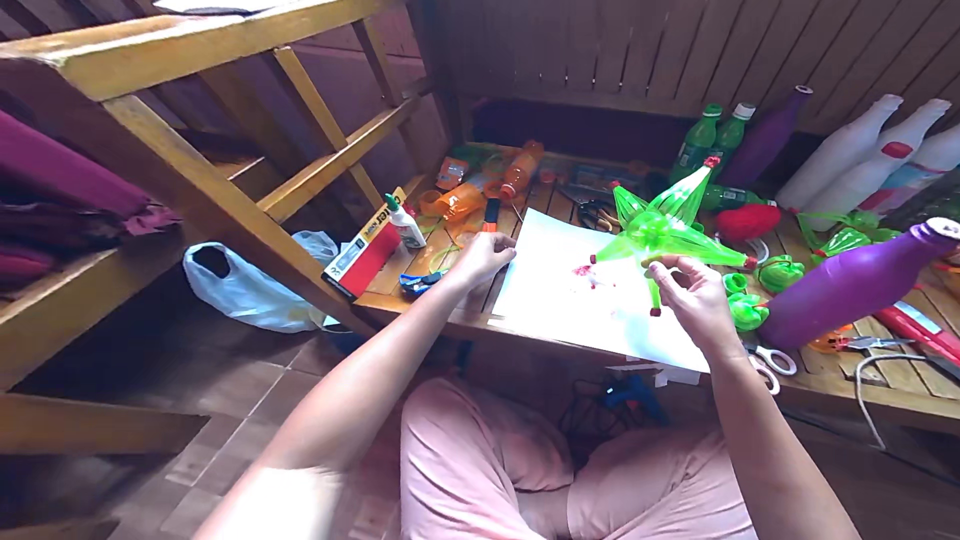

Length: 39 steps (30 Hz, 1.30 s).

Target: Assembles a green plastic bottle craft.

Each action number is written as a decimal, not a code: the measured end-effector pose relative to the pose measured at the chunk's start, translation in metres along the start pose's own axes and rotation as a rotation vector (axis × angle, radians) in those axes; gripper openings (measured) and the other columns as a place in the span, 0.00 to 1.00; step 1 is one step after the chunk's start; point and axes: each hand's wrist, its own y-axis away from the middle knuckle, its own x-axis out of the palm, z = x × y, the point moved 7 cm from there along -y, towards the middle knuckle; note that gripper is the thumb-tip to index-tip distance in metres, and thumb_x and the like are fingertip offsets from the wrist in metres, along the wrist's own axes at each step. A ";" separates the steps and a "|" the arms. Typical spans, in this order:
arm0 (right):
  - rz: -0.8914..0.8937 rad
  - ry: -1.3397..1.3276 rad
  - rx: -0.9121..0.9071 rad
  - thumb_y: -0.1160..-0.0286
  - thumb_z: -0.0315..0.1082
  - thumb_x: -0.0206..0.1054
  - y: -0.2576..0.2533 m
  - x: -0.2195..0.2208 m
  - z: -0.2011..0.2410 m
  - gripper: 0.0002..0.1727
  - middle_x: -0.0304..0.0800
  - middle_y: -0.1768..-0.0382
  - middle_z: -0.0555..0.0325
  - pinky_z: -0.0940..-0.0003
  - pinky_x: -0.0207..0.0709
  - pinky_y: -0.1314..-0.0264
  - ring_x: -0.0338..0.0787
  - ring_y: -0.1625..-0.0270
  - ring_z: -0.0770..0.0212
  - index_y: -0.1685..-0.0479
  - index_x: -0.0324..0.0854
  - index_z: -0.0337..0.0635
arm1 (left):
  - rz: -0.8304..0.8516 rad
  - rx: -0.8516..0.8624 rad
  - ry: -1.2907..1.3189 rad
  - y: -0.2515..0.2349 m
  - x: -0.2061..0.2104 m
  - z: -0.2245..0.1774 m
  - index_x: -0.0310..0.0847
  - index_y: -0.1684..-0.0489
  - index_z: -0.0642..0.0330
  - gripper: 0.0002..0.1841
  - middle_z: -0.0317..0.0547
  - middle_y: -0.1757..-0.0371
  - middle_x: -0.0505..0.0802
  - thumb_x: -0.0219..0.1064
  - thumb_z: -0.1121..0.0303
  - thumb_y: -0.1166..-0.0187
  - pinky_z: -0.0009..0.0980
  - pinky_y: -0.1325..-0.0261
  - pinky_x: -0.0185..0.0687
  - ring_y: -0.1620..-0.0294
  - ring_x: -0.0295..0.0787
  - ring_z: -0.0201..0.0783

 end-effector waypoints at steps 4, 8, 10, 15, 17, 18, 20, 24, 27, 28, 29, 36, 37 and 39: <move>-0.006 0.007 0.019 0.14 0.31 0.63 0.003 -0.003 0.000 0.10 0.89 0.64 0.56 0.76 0.79 0.74 0.81 0.77 0.72 0.47 0.87 0.36 | 0.001 0.017 -0.008 0.007 -0.001 -0.004 0.86 0.38 0.66 0.14 0.56 0.52 0.94 0.68 0.73 0.18 0.48 0.42 0.84 0.54 0.92 0.46; -0.023 0.013 -0.002 0.15 0.30 0.64 0.003 -0.006 -0.002 0.09 0.85 0.70 0.58 0.79 0.77 0.75 0.78 0.79 0.74 0.48 0.87 0.36 | -0.022 -0.018 -0.016 0.005 -0.010 -0.021 0.86 0.39 0.65 0.13 0.56 0.51 0.95 0.69 0.70 0.17 0.50 0.45 0.88 0.56 0.94 0.47; -0.028 0.014 -0.017 0.14 0.30 0.64 0.003 -0.007 -0.001 0.09 0.85 0.70 0.58 0.79 0.76 0.76 0.78 0.80 0.74 0.48 0.87 0.36 | -0.026 -0.038 -0.081 0.006 -0.014 -0.040 0.87 0.40 0.65 0.13 0.56 0.51 0.94 0.68 0.70 0.17 0.49 0.45 0.88 0.57 0.94 0.47; -0.032 0.007 -0.027 0.14 0.31 0.64 0.004 -0.008 0.000 0.10 0.87 0.67 0.56 0.77 0.77 0.76 0.79 0.80 0.72 0.47 0.87 0.36 | -0.026 0.016 -0.326 0.004 -0.016 -0.091 0.89 0.45 0.67 0.12 0.60 0.51 0.94 0.70 0.71 0.20 0.58 0.37 0.79 0.47 0.91 0.55; -0.032 -0.003 -0.029 0.14 0.31 0.64 0.005 -0.009 0.000 0.10 0.86 0.68 0.56 0.77 0.76 0.77 0.78 0.81 0.72 0.47 0.87 0.36 | -0.020 0.019 -0.405 0.003 -0.012 -0.104 0.90 0.46 0.67 0.11 0.61 0.51 0.94 0.71 0.72 0.21 0.60 0.36 0.78 0.46 0.90 0.58; -0.031 -0.006 -0.033 0.14 0.31 0.64 0.005 -0.009 0.001 0.10 0.86 0.69 0.56 0.77 0.75 0.77 0.77 0.81 0.72 0.48 0.87 0.36 | -0.011 0.022 -0.436 0.003 -0.009 -0.110 0.89 0.47 0.68 0.11 0.62 0.51 0.93 0.71 0.72 0.21 0.61 0.36 0.77 0.45 0.90 0.60; -0.028 -0.015 -0.031 0.13 0.31 0.64 0.004 -0.010 0.001 0.10 0.85 0.70 0.56 0.76 0.76 0.77 0.77 0.81 0.71 0.48 0.87 0.35 | 0.006 0.036 -0.486 0.002 -0.003 -0.119 0.88 0.46 0.70 0.12 0.64 0.50 0.93 0.70 0.72 0.21 0.62 0.37 0.78 0.45 0.90 0.61; -0.036 -0.026 -0.034 0.14 0.32 0.64 0.006 -0.012 0.000 0.10 0.82 0.74 0.57 0.78 0.72 0.78 0.73 0.83 0.74 0.49 0.86 0.35 | 0.012 0.058 -0.593 0.003 0.009 -0.137 0.87 0.56 0.73 0.08 0.66 0.56 0.91 0.69 0.74 0.22 0.63 0.43 0.79 0.49 0.88 0.63; -0.027 -0.029 -0.033 0.13 0.33 0.64 0.006 -0.011 -0.002 0.10 0.83 0.73 0.57 0.77 0.73 0.77 0.74 0.82 0.73 0.50 0.87 0.35 | 0.020 0.046 -0.638 0.008 0.019 -0.152 0.86 0.53 0.73 0.09 0.69 0.53 0.90 0.68 0.75 0.21 0.66 0.42 0.79 0.46 0.88 0.67; -0.024 -0.028 -0.035 0.13 0.33 0.63 0.006 -0.011 -0.003 0.10 0.84 0.72 0.57 0.76 0.73 0.76 0.75 0.81 0.72 0.49 0.87 0.35 | 0.028 0.035 -0.647 0.011 0.023 -0.158 0.86 0.50 0.74 0.10 0.70 0.50 0.90 0.67 0.76 0.21 0.67 0.41 0.78 0.44 0.87 0.68; -0.023 -0.027 -0.038 0.13 0.33 0.63 0.006 -0.011 -0.003 0.10 0.84 0.71 0.56 0.76 0.74 0.76 0.75 0.81 0.72 0.49 0.87 0.36 | 0.027 0.035 -0.665 0.013 0.026 -0.164 0.86 0.48 0.73 0.10 0.70 0.50 0.90 0.67 0.76 0.21 0.67 0.41 0.79 0.43 0.87 0.68; -0.027 -0.010 -0.067 0.13 0.33 0.64 0.007 -0.012 -0.001 0.11 0.86 0.68 0.55 0.74 0.75 0.72 0.77 0.78 0.71 0.50 0.87 0.35 | 0.044 0.052 -0.738 0.020 0.042 -0.194 0.85 0.49 0.73 0.10 0.70 0.46 0.89 0.67 0.76 0.22 0.66 0.41 0.79 0.40 0.86 0.69; -0.025 -0.009 -0.069 0.13 0.33 0.64 0.007 -0.012 -0.001 0.11 0.86 0.68 0.55 0.73 0.76 0.72 0.77 0.78 0.70 0.50 0.87 0.35 | 0.051 0.056 -0.744 0.020 0.045 -0.197 0.85 0.51 0.73 0.08 0.69 0.47 0.89 0.67 0.76 0.22 0.65 0.42 0.80 0.40 0.86 0.68; -0.023 -0.004 -0.068 0.13 0.33 0.63 0.008 -0.012 -0.002 0.11 0.86 0.69 0.55 0.72 0.76 0.72 0.78 0.78 0.69 0.50 0.88 0.35 | 0.053 0.066 -0.745 0.021 0.047 -0.201 0.85 0.48 0.72 0.10 0.69 0.46 0.89 0.67 0.77 0.22 0.65 0.41 0.79 0.40 0.86 0.68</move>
